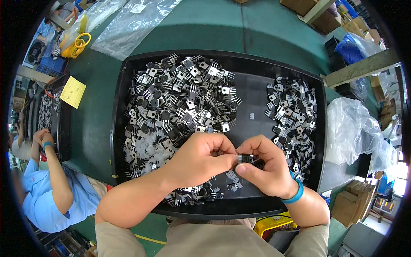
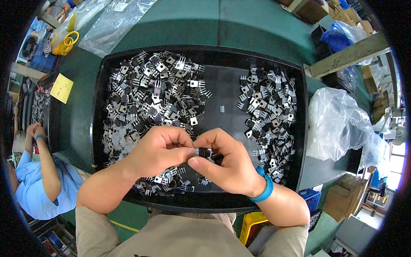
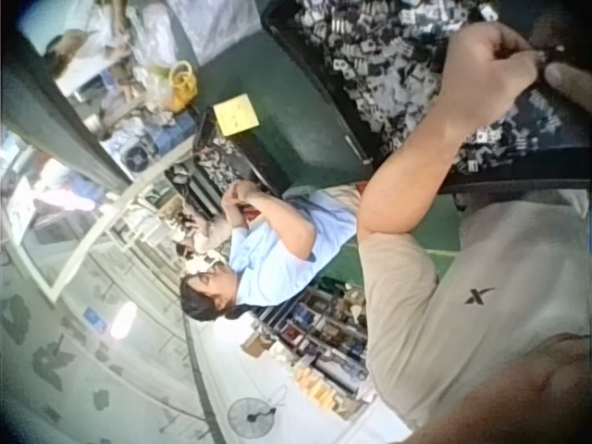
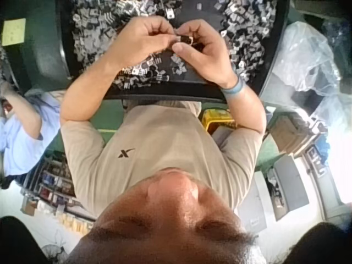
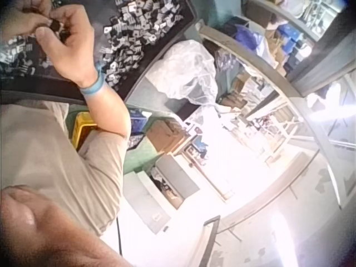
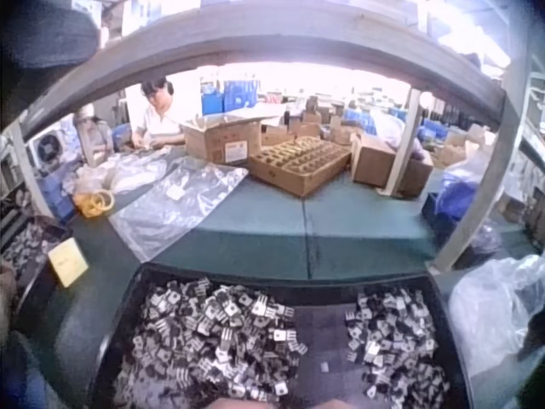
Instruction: The person repeatedly picks small black electronic components from a tray and attaches white plastic sleeves to their leads. The person handles the components one by one, sliding the sleeves onto the metal pins and placing the finished units back into the tray. The task is performed continuously by hand without tools.
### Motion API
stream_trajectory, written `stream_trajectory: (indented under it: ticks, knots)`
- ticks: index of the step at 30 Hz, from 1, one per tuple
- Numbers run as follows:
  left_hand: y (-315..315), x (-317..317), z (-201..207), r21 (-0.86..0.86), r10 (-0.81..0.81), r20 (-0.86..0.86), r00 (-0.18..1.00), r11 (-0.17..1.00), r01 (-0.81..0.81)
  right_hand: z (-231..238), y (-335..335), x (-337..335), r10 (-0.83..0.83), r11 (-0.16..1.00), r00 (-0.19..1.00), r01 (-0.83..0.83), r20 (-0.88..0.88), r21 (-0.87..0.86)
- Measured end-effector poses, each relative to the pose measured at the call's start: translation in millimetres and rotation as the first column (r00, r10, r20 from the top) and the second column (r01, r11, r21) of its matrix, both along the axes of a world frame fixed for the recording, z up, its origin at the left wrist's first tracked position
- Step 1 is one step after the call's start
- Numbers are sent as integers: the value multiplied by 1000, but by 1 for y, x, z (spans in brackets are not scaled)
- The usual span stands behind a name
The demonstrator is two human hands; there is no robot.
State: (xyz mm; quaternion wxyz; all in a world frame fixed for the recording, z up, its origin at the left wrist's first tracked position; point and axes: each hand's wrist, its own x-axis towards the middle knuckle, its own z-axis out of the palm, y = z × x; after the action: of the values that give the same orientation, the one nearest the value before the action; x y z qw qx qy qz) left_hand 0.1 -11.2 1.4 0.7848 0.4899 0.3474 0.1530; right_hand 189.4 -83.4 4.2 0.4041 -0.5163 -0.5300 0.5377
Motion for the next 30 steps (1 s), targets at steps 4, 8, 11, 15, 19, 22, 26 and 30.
stream_trajectory:
  ticks: [4,8,11,15,19,22,26,30]
  knots:
    - [4,-1,4,-120,91,42,995,989,-85,9,4,3,-82,954,970,9,-228,-301]
    - [8,-1,-3,-239,240,225,944,953,-185,-11,11,3,150,899,903,-294,403,326]
    - [7,1,-4,-217,266,227,937,952,-217,-3,-2,1,451,770,597,-636,664,49]
    - [7,2,-4,-207,254,210,944,955,-211,-9,-18,-8,498,701,307,-693,811,-168]
    - [7,1,0,-209,220,174,960,961,-182,-8,-16,-7,535,668,329,-729,778,-151]
    - [8,0,-1,-194,171,164,972,971,-139,-7,-11,-4,534,703,383,-697,754,-143]
    - [7,0,-1,-191,185,160,970,970,-153,-4,-8,0,535,726,434,-675,725,-132]
    - [6,1,-4,-191,177,175,968,971,-143,-9,-11,-7,469,746,446,-662,763,-71]
